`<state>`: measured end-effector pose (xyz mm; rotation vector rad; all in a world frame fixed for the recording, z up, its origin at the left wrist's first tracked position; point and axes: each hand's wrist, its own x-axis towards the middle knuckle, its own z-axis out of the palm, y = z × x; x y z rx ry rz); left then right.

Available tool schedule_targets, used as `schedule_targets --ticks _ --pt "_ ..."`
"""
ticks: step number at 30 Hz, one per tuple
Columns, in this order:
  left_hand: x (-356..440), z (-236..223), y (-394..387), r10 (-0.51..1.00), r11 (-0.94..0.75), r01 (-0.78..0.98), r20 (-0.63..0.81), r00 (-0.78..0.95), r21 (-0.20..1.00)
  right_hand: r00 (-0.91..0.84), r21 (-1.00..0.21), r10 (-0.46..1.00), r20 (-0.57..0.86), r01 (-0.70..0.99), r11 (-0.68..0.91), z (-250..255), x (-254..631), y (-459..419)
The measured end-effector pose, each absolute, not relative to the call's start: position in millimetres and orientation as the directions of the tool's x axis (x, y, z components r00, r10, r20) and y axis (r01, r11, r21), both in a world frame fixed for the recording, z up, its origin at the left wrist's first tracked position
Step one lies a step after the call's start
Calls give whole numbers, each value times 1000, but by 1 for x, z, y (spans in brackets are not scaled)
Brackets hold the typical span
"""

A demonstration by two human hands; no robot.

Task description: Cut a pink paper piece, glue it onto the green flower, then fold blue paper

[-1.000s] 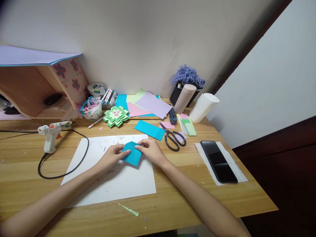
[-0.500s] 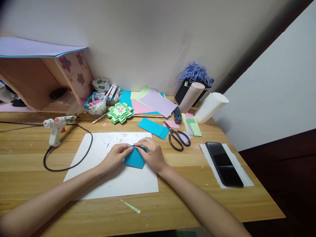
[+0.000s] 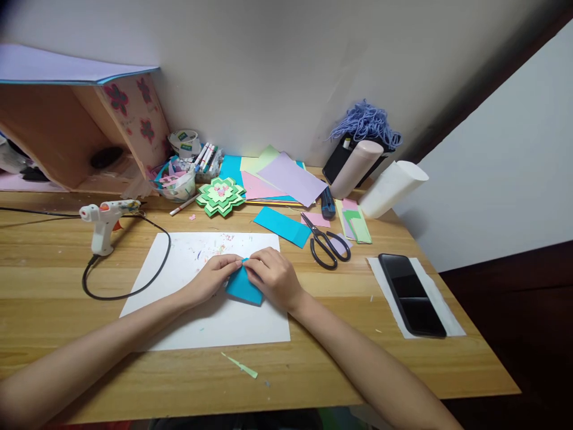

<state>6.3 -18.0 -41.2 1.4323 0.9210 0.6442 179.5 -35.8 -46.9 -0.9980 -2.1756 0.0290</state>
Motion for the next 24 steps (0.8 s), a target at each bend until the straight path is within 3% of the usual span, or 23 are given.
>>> schedule_targets --ticks 9,14,21,24 --pt "5 -43 -14 839 140 110 -177 514 984 -574 -125 529 625 596 793 -39 182 -34" --pt "7 -43 -14 853 163 81 -182 489 983 -630 -90 479 612 545 833 -38 184 -33" --pt "5 -44 -10 817 224 60 -221 533 973 -480 -388 646 593 532 752 -43 189 -31" --pt "4 -43 -8 781 296 3 -244 575 955 -466 -376 655 595 559 739 -44 189 -31"
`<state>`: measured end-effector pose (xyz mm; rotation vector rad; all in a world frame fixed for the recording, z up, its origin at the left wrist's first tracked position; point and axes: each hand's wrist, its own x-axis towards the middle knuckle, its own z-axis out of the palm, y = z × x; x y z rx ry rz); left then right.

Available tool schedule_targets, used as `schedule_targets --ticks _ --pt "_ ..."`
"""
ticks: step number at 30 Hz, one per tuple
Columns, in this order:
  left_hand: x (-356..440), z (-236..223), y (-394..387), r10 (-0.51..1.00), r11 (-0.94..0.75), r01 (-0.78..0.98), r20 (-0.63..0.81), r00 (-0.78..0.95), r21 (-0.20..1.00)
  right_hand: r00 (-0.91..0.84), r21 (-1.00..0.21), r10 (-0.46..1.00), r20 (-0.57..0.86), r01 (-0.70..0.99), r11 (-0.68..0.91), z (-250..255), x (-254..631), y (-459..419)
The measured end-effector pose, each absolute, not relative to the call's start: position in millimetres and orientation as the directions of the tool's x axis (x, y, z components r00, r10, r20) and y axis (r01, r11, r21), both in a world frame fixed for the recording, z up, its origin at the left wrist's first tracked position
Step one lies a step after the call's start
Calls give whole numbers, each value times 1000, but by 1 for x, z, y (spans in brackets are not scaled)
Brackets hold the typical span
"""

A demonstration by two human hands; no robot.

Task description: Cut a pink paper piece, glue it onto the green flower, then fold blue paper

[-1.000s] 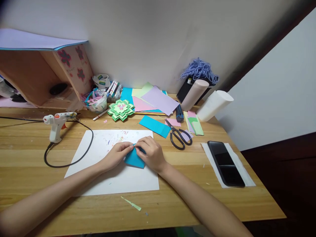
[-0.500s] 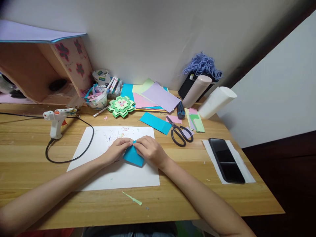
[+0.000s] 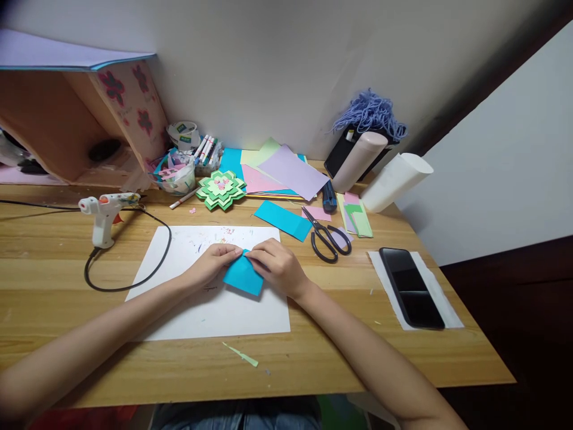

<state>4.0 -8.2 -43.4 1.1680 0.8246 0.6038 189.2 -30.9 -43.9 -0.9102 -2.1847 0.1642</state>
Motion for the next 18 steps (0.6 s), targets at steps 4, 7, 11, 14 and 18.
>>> schedule_targets --ticks 4,7,11,14,18 --pt "3 -44 -7 754 359 -14 -281 593 933 -562 -202 561 608 573 794 -45 190 -30" --pt "1 -46 -5 735 381 -13 -294 611 925 -643 -72 482 596 555 829 -45 191 -30" --pt "0 -48 -3 715 377 -9 -285 638 926 -706 27 412 575 521 853 -44 192 -29" --pt "0 -45 -3 717 346 13 -274 641 938 -716 -16 447 536 520 854 -43 192 -28" --pt "1 -40 -3 745 289 84 -279 605 954 -682 -109 492 541 523 845 -41 192 -27"
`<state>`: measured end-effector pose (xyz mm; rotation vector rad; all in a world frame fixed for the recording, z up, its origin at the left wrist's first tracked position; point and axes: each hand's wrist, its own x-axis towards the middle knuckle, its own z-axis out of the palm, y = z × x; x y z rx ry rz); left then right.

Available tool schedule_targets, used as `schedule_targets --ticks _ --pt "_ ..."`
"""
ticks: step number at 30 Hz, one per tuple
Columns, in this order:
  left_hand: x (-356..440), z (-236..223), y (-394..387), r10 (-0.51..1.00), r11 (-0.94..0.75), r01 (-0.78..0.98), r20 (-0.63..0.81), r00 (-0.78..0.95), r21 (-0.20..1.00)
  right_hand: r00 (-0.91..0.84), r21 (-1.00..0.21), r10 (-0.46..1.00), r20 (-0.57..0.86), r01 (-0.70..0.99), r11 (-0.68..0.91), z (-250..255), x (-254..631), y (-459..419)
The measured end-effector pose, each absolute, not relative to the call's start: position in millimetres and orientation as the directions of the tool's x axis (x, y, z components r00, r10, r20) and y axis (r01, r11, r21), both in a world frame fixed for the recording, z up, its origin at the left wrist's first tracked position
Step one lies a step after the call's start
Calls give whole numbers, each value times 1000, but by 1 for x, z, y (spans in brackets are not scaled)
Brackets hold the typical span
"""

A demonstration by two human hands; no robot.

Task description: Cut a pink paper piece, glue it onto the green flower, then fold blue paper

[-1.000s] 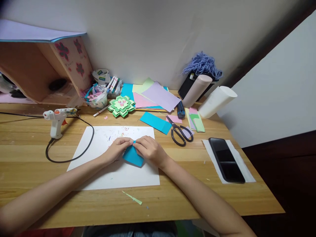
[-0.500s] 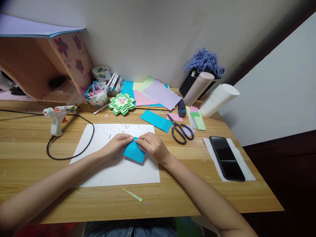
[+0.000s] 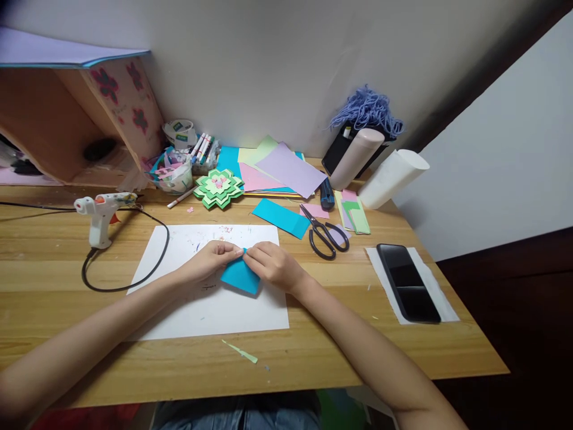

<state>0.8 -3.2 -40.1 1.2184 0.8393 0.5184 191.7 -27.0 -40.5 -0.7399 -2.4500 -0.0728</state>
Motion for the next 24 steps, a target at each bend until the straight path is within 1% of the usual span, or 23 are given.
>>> schedule_targets --ticks 2,3,5,6,7,8,9,10,12,15,19,24 --pt "1 -40 -3 767 259 109 -273 580 960 -605 -222 559 567 542 811 -39 191 -27" --pt "2 -40 -3 784 237 116 -261 563 964 -546 -312 615 569 549 776 -38 190 -27" --pt "3 -42 -5 828 177 143 -226 513 974 -394 -564 765 510 519 643 -38 189 -26" --pt "4 -43 -7 853 135 167 -200 481 977 -320 -703 843 431 467 537 -38 188 -25" --pt "4 -43 -9 876 89 197 -171 450 976 -264 -823 909 324 395 408 -39 188 -24" --pt "5 -44 -11 896 42 230 -138 421 972 -228 -910 952 202 316 269 -40 187 -23" --pt "6 -44 -14 911 -1 260 -107 399 966 -215 -959 973 86 246 139 -41 187 -22" --pt "6 -44 -16 920 -38 286 -79 385 957 -223 -980 975 -8 196 37 -41 187 -22" --pt "6 -43 -20 927 -94 326 -36 372 941 -254 -984 960 -114 159 -75 -40 187 -22" --pt "6 -42 -22 922 -132 356 -17 386 925 -261 -982 952 -160 139 -127 -38 186 -24" --pt "5 -40 -20 906 -124 332 -30 423 935 -230 -977 950 -211 76 -199 -38 184 -24" --pt "6 -39 -19 909 -125 305 -14 417 944 -213 -970 946 -243 26 -243 -43 184 -22"
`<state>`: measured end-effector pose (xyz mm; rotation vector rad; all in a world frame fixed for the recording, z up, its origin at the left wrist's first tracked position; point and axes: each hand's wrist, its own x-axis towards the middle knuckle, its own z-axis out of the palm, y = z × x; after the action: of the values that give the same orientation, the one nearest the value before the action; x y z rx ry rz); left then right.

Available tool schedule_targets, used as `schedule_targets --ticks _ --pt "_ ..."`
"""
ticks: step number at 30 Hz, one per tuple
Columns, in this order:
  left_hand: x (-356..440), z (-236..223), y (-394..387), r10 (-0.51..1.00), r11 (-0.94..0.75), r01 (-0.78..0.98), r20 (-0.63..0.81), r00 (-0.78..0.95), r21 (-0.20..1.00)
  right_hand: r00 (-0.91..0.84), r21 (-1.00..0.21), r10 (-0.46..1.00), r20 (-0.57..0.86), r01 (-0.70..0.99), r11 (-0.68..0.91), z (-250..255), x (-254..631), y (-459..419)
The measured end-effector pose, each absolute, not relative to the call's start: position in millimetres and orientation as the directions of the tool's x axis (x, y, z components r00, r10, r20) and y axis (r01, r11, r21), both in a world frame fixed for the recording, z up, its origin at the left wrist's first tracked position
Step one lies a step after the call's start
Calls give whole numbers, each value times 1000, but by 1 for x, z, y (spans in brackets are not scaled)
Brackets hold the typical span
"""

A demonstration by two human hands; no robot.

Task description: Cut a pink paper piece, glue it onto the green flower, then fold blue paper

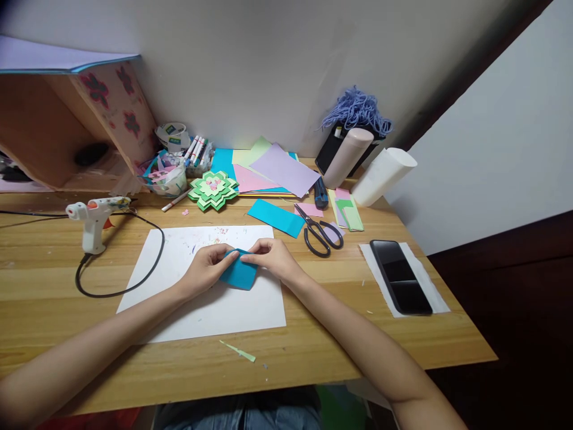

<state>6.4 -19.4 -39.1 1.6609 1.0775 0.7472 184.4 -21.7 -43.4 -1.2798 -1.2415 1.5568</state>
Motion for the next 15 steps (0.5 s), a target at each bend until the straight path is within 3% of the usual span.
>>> schedule_targets --ticks 8,15 --pt "7 -43 -21 916 -95 254 -16 402 963 -266 -967 930 -253 90 -237 -42 186 -22" --pt "5 -41 -14 897 40 135 -95 431 990 -365 -954 886 -287 23 -299 -39 194 -17"
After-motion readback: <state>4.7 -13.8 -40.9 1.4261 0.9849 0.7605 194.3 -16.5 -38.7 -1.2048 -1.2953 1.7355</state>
